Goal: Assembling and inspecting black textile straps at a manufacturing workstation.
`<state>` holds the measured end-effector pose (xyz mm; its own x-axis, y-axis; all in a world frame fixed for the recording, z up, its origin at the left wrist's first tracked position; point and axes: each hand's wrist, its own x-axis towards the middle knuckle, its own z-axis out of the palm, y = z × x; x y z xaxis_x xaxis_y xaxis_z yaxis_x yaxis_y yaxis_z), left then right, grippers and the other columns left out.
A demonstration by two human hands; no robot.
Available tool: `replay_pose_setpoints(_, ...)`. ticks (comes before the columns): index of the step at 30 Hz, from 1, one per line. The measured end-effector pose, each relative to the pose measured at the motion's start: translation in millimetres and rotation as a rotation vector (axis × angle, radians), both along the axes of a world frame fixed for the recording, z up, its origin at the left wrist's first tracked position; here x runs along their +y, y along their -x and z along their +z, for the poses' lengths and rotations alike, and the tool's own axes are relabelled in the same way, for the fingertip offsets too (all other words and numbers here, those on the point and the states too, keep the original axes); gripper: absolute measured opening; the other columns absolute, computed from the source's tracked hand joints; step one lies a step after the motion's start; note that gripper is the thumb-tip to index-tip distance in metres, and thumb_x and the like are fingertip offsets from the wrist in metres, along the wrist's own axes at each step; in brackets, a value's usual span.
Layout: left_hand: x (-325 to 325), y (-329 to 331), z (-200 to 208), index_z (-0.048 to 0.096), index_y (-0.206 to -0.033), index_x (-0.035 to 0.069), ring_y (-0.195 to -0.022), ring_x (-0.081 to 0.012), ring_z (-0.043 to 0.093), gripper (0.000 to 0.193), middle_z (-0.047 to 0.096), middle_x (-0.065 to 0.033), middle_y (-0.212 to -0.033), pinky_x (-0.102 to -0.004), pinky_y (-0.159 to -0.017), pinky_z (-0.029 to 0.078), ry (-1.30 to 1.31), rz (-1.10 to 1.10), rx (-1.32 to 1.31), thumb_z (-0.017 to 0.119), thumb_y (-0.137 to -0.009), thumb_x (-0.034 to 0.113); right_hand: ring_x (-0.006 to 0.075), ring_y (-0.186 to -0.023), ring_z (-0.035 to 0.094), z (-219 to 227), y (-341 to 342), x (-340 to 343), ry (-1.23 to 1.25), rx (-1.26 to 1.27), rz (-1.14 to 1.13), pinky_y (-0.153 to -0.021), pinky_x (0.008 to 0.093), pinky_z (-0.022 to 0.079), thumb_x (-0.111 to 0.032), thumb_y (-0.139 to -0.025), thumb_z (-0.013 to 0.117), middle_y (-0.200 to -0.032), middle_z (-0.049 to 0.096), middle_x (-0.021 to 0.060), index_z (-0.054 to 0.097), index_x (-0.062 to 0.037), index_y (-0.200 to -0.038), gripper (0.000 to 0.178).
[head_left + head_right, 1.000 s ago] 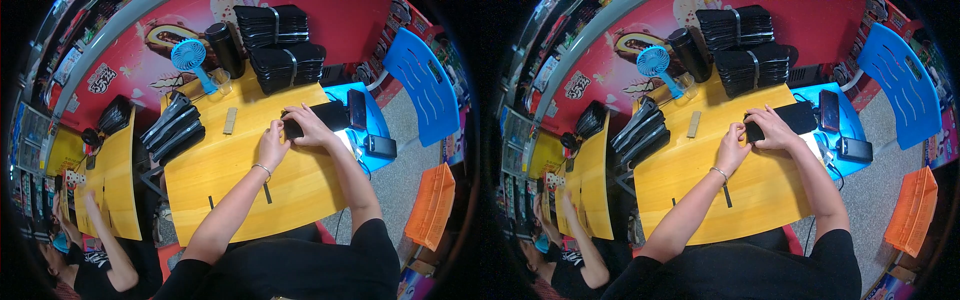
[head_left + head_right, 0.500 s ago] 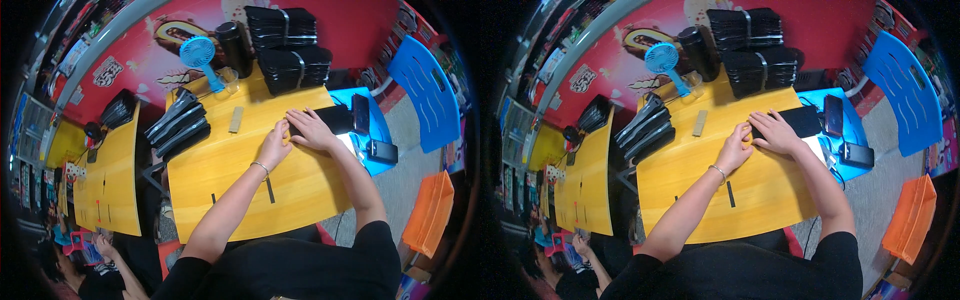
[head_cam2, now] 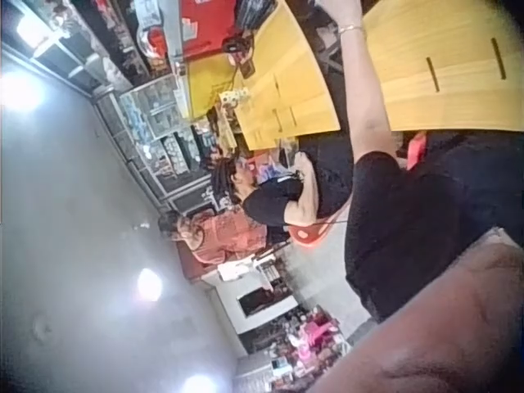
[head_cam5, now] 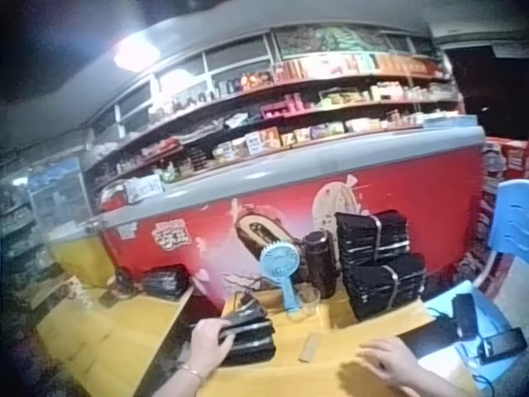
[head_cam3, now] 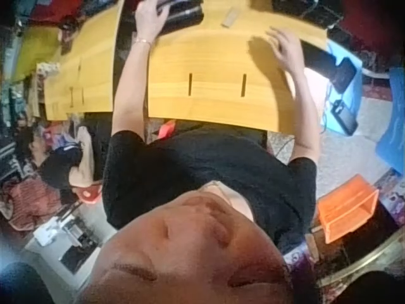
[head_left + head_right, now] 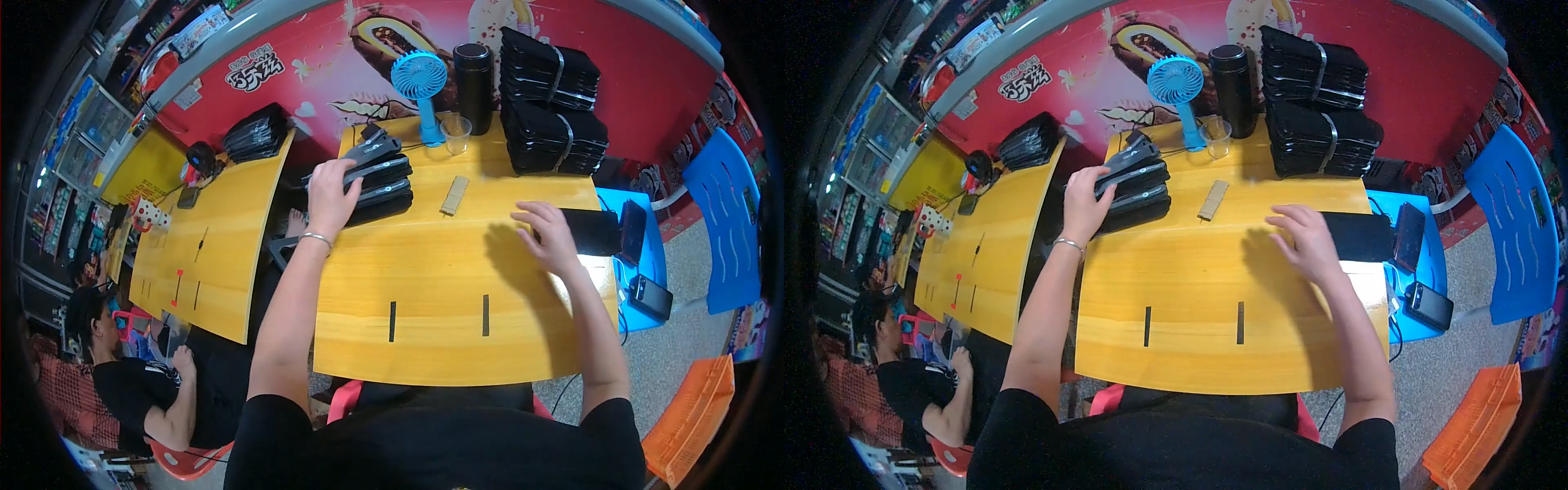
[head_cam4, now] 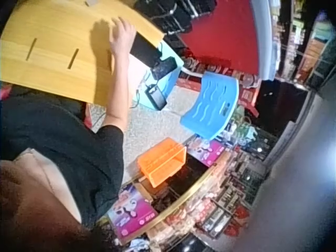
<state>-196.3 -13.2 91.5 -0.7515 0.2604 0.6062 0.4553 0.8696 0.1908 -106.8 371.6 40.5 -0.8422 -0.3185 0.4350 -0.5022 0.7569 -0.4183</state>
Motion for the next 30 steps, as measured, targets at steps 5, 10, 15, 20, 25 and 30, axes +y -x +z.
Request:
replay_pose_setpoints(5, -10, -15, -12, 0.055, -0.119, 0.010, -0.120, -0.0308, 0.044, 0.060, 0.051, -0.0146, -0.126, -0.0442, -0.103, 0.032, 0.153, 0.017, -0.014, 0.079, -0.066, 0.024, 0.0249, -0.091, 0.063, -11, 20, -88, 0.419, -0.283, 0.075, -0.079, 0.0332, 0.052, -0.010, -0.084, 0.062, -0.108, 0.062, 0.0125, 0.062, -0.0042, -0.108, 0.025)
replay_pose_setpoints(10, -12, 3, -30, 0.045, -0.134, 0.025, -0.130, -0.0329, 0.034, 0.079, 0.039, -0.0170, -0.138, -0.0506, -0.108, 0.021, 0.266, 0.106, -0.094, 0.080, -0.064, 0.034, 0.0223, -0.080, 0.065, -47, 69, -175, 0.508, -0.324, -0.011, -0.070, 0.0306, 0.053, -0.014, -0.084, 0.064, -0.096, 0.064, 0.0135, 0.058, -0.0019, -0.108, 0.027)
replay_pose_setpoints(15, -15, 1, -24, 0.051, -0.129, 0.027, -0.126, -0.0315, 0.039, 0.070, 0.045, -0.0154, -0.133, -0.0491, -0.107, 0.023, 0.278, 0.087, -0.157, 0.079, -0.065, 0.036, 0.0220, -0.075, 0.065, -45, 89, -215, 0.808, -0.614, -0.225, -0.065, 0.0317, 0.052, -0.017, -0.080, 0.069, -0.082, 0.064, 0.0120, 0.053, -0.0016, -0.099, 0.029)
replay_pose_setpoints(20, -16, 2, -32, 0.054, -0.126, 0.031, -0.122, -0.0276, 0.043, 0.063, 0.049, -0.0118, -0.130, -0.0563, -0.106, 0.021, 0.296, 0.123, -0.113, 0.077, -0.067, 0.038, 0.0131, -0.065, 0.061, -66, 98, -220, 0.662, -0.479, -0.331, -0.061, 0.0294, 0.050, -0.013, -0.074, 0.073, -0.073, 0.062, 0.0031, 0.053, -0.0039, -0.094, 0.029)
replay_pose_setpoints(25, -19, 4, -41, 0.053, -0.126, 0.033, -0.122, -0.0267, 0.044, 0.062, 0.050, -0.0104, -0.129, -0.0614, -0.105, 0.020, 0.305, 0.164, -0.062, 0.075, -0.069, 0.043, 0.0132, -0.063, 0.059, -77, 88, -221, 0.789, -0.431, -0.242, -0.061, 0.0287, 0.050, -0.012, -0.072, 0.074, -0.072, 0.061, 0.0027, 0.060, -0.0045, -0.093, 0.027)
replay_pose_setpoints(30, -11, -4, -38, 0.051, -0.128, 0.034, -0.122, -0.0268, 0.043, 0.069, 0.048, -0.0105, -0.131, -0.0615, -0.105, 0.019, 0.333, 0.207, -0.121, 0.077, -0.065, 0.044, 0.0156, -0.063, 0.059, -62, 66, -220, 0.685, -0.399, -0.221, -0.062, 0.0293, 0.050, -0.013, -0.071, 0.074, -0.074, 0.063, 0.0043, 0.065, -0.0071, -0.093, 0.025)
